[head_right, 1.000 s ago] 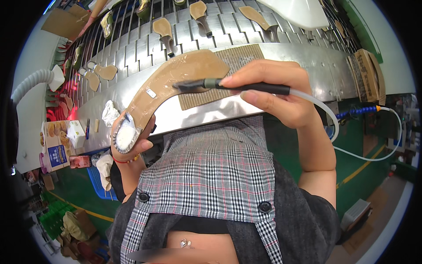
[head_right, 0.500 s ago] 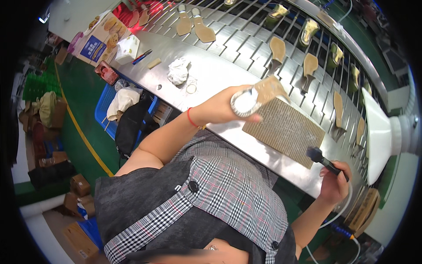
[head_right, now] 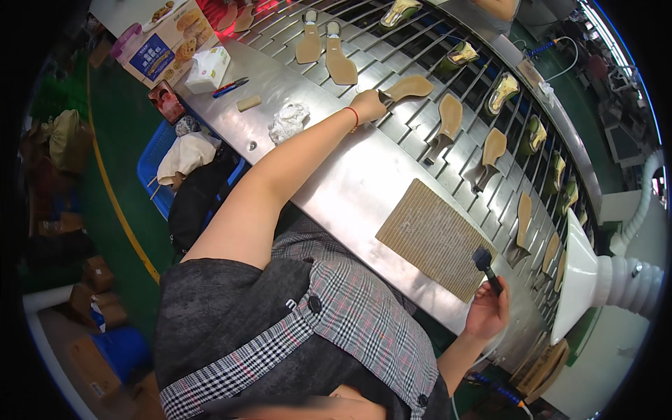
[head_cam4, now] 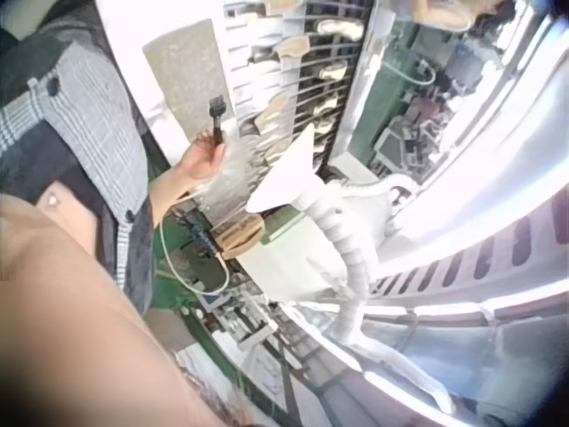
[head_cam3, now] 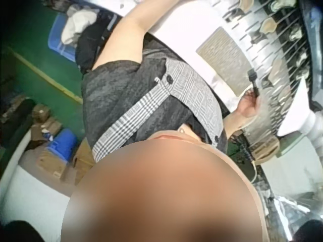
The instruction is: Applying adhesive to shoe soles using a brush on an assembly line.
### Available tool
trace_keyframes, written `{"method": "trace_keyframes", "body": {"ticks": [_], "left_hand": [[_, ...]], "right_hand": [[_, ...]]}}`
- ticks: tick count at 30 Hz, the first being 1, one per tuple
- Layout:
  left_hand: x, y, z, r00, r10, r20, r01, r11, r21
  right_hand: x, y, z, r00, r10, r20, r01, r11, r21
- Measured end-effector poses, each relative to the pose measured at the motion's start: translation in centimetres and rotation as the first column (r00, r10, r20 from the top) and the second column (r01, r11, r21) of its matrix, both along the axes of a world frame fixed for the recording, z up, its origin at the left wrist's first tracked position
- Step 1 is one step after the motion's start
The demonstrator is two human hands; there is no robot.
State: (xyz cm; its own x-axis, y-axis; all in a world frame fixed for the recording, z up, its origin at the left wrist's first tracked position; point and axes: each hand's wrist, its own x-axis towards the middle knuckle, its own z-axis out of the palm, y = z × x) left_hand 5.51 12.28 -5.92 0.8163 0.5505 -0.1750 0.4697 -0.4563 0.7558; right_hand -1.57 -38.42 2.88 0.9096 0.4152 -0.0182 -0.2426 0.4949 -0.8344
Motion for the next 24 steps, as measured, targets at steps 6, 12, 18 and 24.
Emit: {"method": "trace_keyframes", "body": {"ticks": [6,12,18,24], "left_hand": [[0.8,5.2,-0.6,0.991,0.075,-0.107,-0.032,0.933,0.358],[0.3,9.5,-2.9,0.947,0.321,-0.028,-0.271,0.842,0.467],[1.5,11.3,-4.1,0.908,0.419,0.0,-0.377,0.818,0.435],[3.6,14.8,-5.7,0.637,0.757,0.144,-0.768,0.606,0.206]], "right_hand": [[0.0,0.3,-0.4,0.995,-0.032,-0.096,0.036,0.999,0.038],[-0.2,0.4,-0.9,0.994,-0.039,-0.104,0.042,0.999,0.031],[-0.5,0.3,-1.1,0.991,-0.07,-0.118,0.074,0.997,0.029],[-1.2,1.0,-0.7,0.989,-0.073,-0.128,0.08,0.996,0.046]]}}
